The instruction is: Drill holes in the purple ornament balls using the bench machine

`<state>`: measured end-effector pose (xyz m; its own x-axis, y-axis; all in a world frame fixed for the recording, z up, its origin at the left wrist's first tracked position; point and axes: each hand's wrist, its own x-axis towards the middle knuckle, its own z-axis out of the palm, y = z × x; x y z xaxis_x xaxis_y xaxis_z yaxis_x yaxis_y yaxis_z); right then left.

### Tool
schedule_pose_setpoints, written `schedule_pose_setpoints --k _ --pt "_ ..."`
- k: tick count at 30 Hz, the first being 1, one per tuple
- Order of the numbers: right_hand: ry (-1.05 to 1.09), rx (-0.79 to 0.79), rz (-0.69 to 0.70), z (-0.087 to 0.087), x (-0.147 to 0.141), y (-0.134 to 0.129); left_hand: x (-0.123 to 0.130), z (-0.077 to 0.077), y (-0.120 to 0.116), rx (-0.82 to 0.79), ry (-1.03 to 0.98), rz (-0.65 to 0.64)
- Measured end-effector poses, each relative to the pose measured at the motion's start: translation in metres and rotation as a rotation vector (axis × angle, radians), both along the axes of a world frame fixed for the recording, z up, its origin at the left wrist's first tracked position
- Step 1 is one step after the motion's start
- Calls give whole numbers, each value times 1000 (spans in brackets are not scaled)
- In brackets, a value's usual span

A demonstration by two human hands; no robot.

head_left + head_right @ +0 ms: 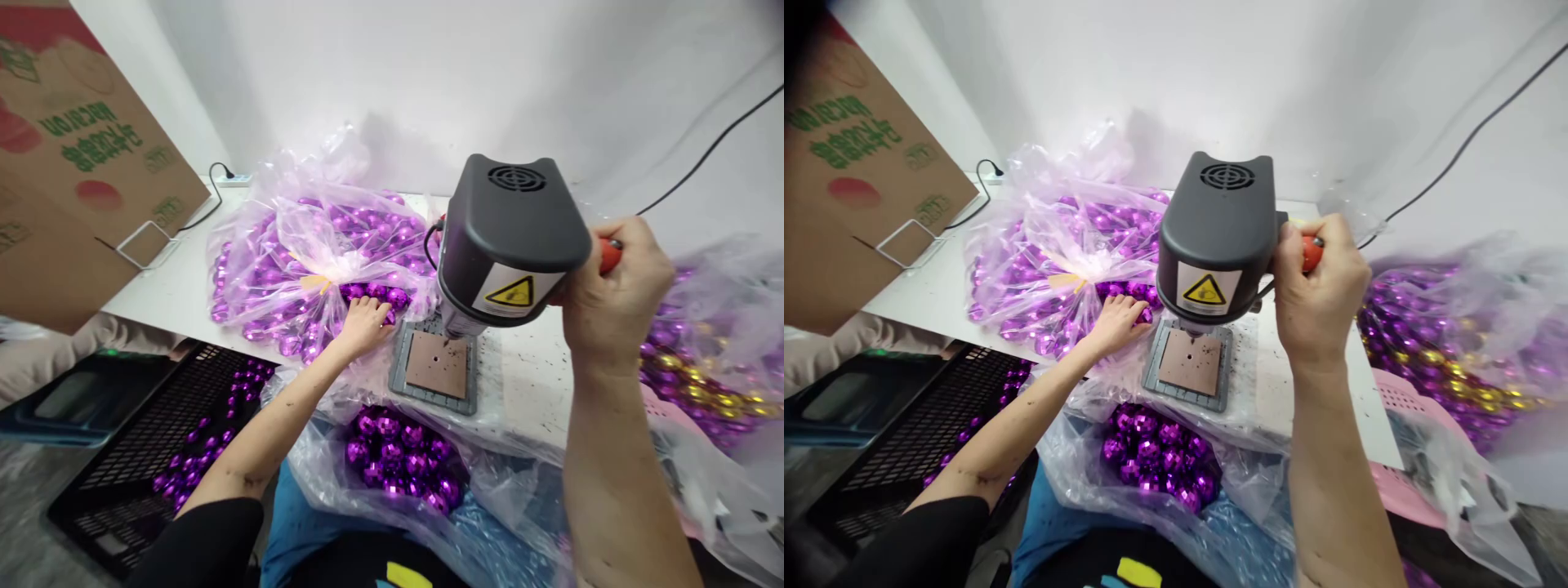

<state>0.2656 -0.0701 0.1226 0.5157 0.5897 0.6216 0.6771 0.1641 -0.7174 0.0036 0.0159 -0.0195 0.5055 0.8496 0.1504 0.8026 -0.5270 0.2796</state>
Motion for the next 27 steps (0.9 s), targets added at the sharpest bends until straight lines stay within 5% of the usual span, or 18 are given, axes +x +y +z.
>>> schedule_pose_setpoints --k 3,7,9,12,20,27 --pt "-2 -14 3 -1 0 0 -8 16 -9 -160 -493 71" --pt "10 2 24 1 -2 0 -9 21 -41 -794 -1177 72" --pt "10 16 14 1 -2 1 -5 14 -57 -1097 -1335 41" --pt "0 24 5 1 -1 2 2 -1 -73 -1313 -1455 48" --pt "-15 15 21 2 0 0 10 -15 -79 -1405 -1462 11" --pt "-7 24 37 2 -2 -1 20 -12 -77 -954 -1099 103"
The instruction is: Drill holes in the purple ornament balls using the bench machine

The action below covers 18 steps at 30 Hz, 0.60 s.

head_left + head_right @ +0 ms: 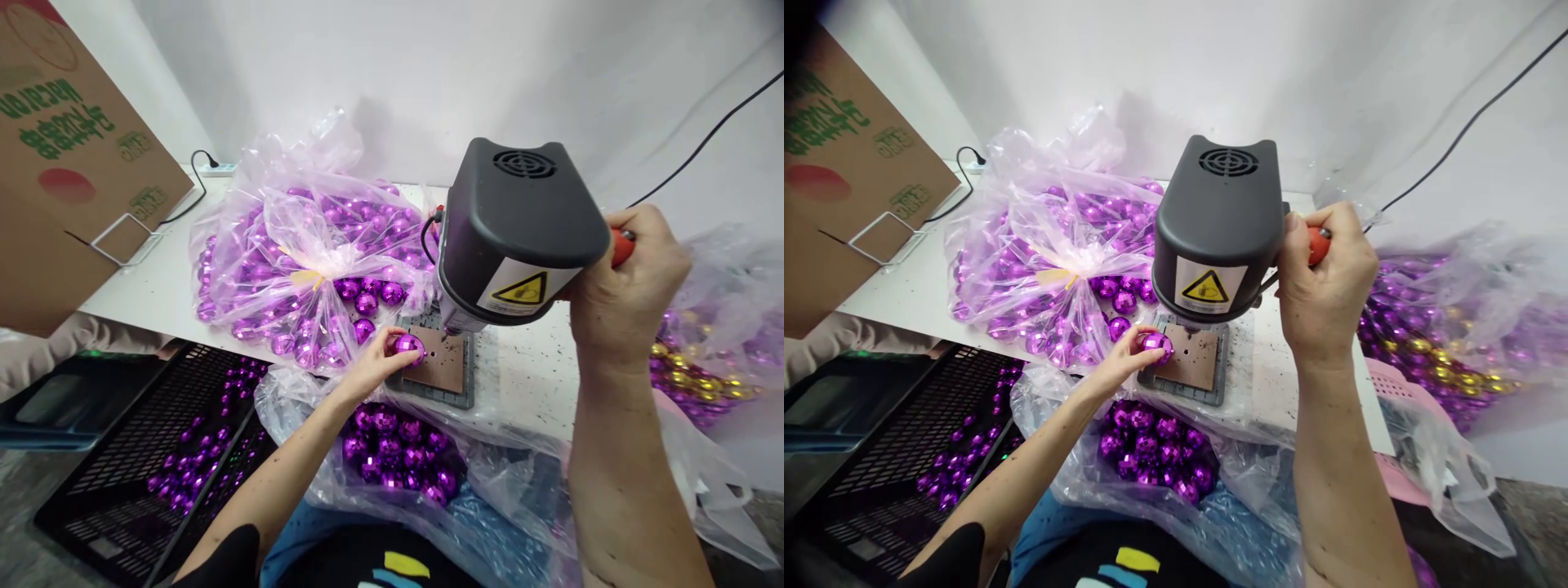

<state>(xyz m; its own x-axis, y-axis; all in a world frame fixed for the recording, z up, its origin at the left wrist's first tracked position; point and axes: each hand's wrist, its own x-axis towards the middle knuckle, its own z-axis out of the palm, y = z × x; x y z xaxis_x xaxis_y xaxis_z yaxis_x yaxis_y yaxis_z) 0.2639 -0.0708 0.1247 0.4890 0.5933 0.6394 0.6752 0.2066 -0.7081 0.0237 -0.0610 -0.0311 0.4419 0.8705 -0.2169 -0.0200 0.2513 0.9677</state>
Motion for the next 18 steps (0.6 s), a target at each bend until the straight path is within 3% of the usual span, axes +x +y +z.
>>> schedule_pose_setpoints --k 9,18 --pt "-27 41 29 -2 1 1 20 -9 6 596 380 -53" --pt "-51 29 13 1 1 0 43 -18 9 783 538 -119"
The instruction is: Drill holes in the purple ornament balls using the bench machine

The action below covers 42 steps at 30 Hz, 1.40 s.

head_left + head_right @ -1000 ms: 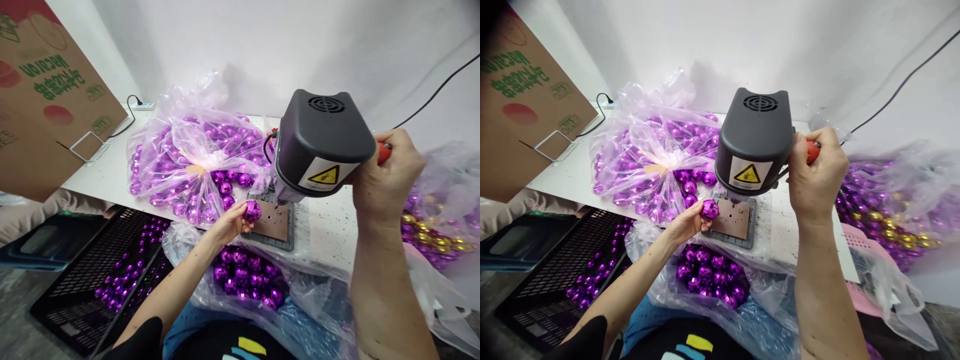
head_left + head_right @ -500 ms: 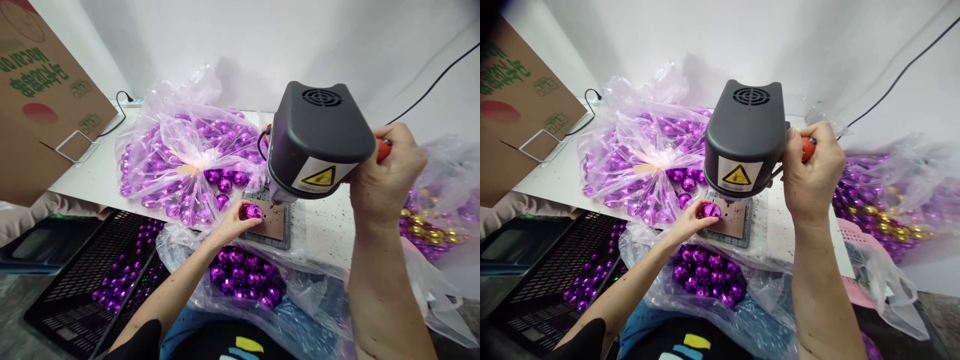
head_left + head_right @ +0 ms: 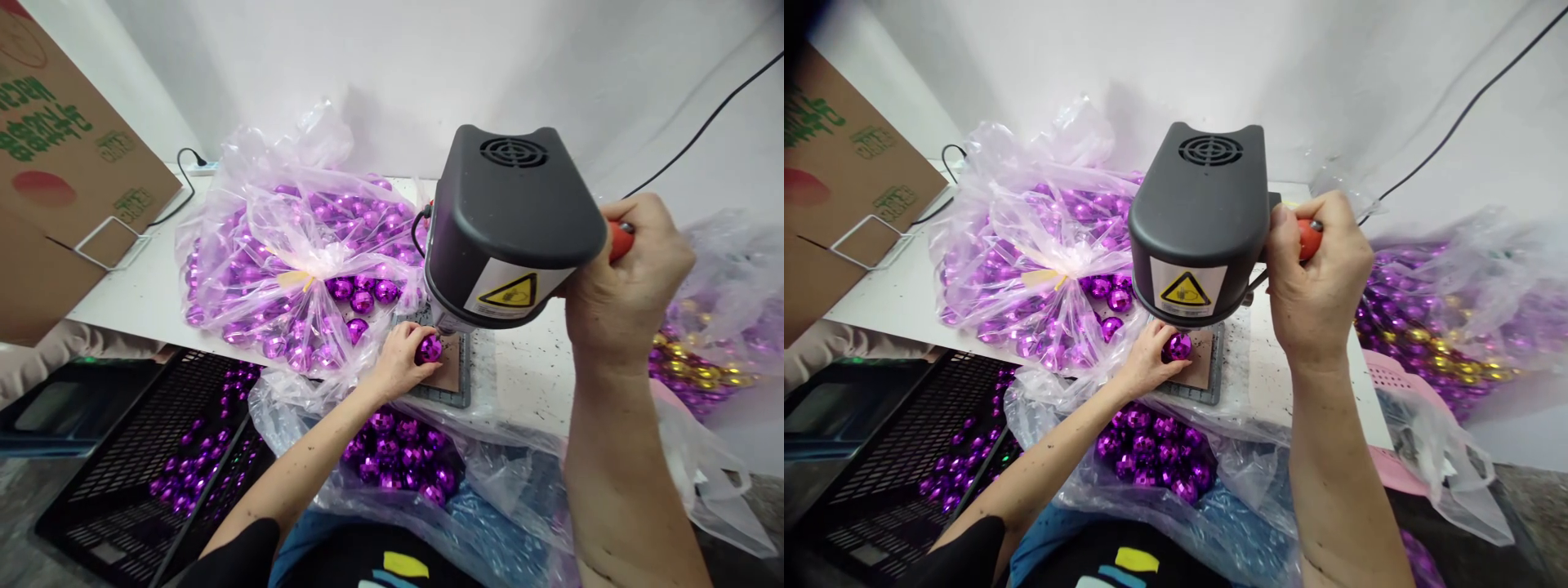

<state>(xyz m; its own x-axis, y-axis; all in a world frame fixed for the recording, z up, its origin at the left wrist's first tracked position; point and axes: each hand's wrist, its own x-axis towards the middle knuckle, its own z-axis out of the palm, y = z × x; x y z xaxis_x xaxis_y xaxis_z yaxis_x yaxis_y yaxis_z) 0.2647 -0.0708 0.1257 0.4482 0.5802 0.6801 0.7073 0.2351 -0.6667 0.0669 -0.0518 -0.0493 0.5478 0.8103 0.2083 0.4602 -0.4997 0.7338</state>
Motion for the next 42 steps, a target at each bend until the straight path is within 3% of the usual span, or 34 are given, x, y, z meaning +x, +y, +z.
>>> schedule_pose_setpoints --k 13,19,22,25,29,38,42 --pt "-46 36 4 0 0 -1 4 4 0 -27 65 -23" --pt "-91 54 14 2 -2 -2 -12 -14 17 -265 -296 98" --pt "-85 51 19 1 -1 -2 -23 -14 21 -418 -399 55" --pt "-67 40 14 0 0 -1 -25 -9 20 -468 -389 10" --pt "-22 11 39 -1 1 -2 -20 -5 16 -342 -245 7" --pt "-15 -2 27 -3 2 -2 0 4 0 112 105 -40" --pt "-6 -20 34 -2 2 -2 9 -2 -7 112 104 2"
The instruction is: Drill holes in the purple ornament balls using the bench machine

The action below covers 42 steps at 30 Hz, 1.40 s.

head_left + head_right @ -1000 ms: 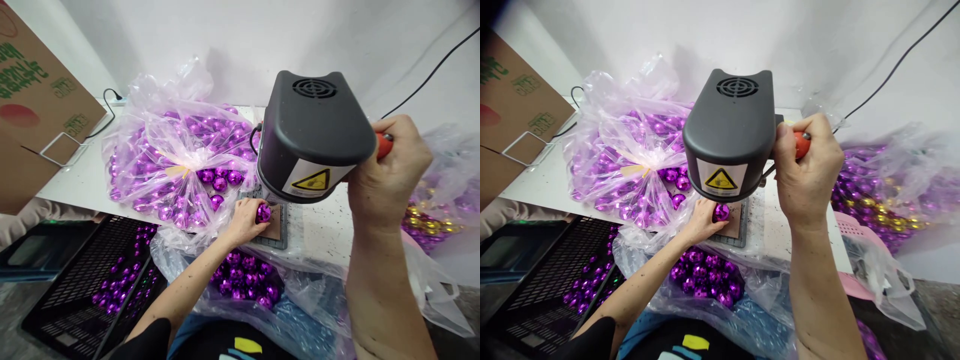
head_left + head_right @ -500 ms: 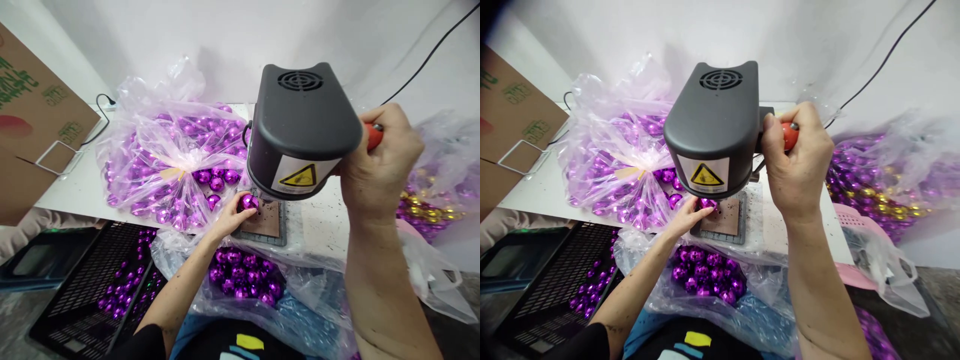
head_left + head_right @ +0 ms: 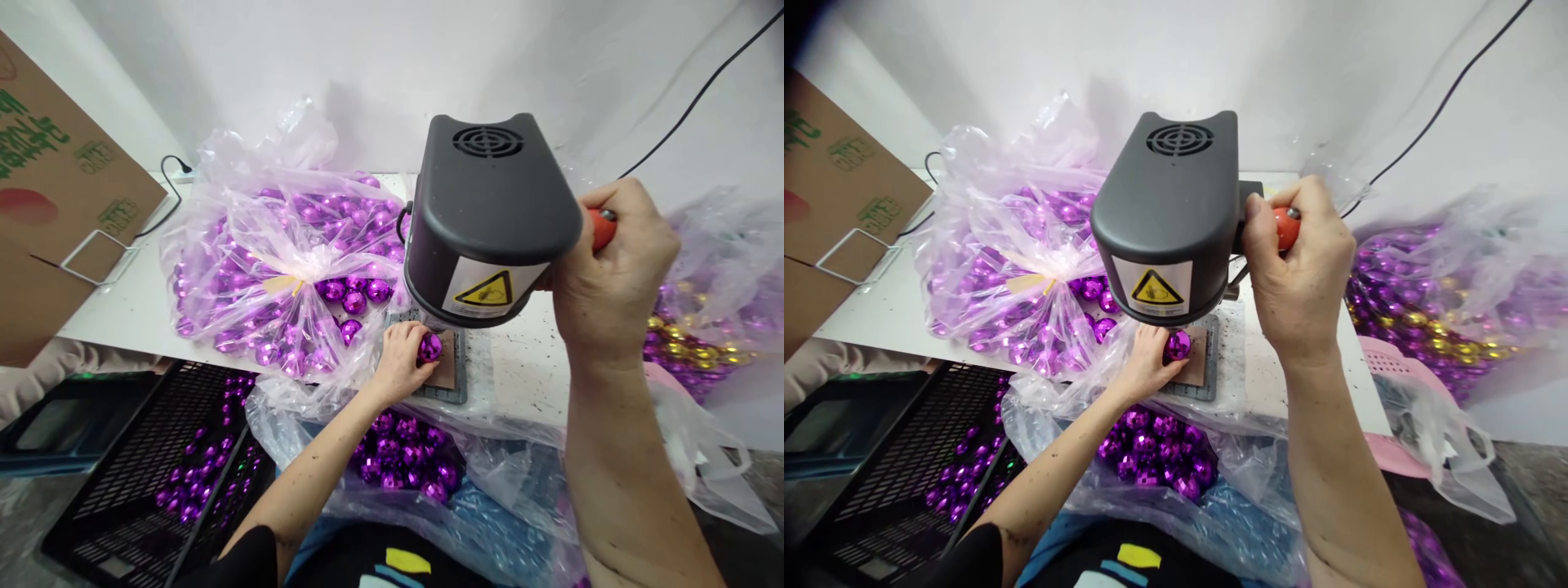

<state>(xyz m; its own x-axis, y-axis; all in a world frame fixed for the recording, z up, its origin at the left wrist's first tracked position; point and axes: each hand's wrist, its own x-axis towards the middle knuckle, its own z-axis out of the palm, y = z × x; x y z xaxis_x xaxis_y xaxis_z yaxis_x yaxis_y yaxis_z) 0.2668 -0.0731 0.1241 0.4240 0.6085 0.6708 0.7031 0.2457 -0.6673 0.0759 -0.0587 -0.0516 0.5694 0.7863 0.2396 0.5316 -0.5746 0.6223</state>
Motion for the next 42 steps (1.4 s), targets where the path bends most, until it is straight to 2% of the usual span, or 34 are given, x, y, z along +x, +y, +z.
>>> schedule_pose_setpoints --k 7,12,17,20,24,26,28,31,37,42 --pt "-26 39 -20 3 -2 0 -2 -9 2 -81 -127 -66" --pt "-67 68 -36 4 -2 1 3 -15 0 -43 -134 20" --pt "-90 -4 -59 5 -3 -7 5 -16 -2 -2 -133 53" --pt "-188 42 -147 -6 -9 -24 4 -14 -3 -13 -144 50" --pt "-316 116 -259 -33 -21 -59 3 -12 -2 -36 -147 41" --pt "-336 77 -223 -44 -27 -74 3 -12 -2 -39 -156 34" --pt "-321 32 -131 -52 -31 -83 3 -12 -2 -43 -165 31" --pt "-298 9 -51 -61 -33 -87 3 -13 -2 -61 -166 28" --pt "-184 67 -112 -85 -31 -88 3 -16 -3 -74 -155 22" --pt "-172 90 -101 -96 -33 -87 3 -16 -3 -86 -163 6"
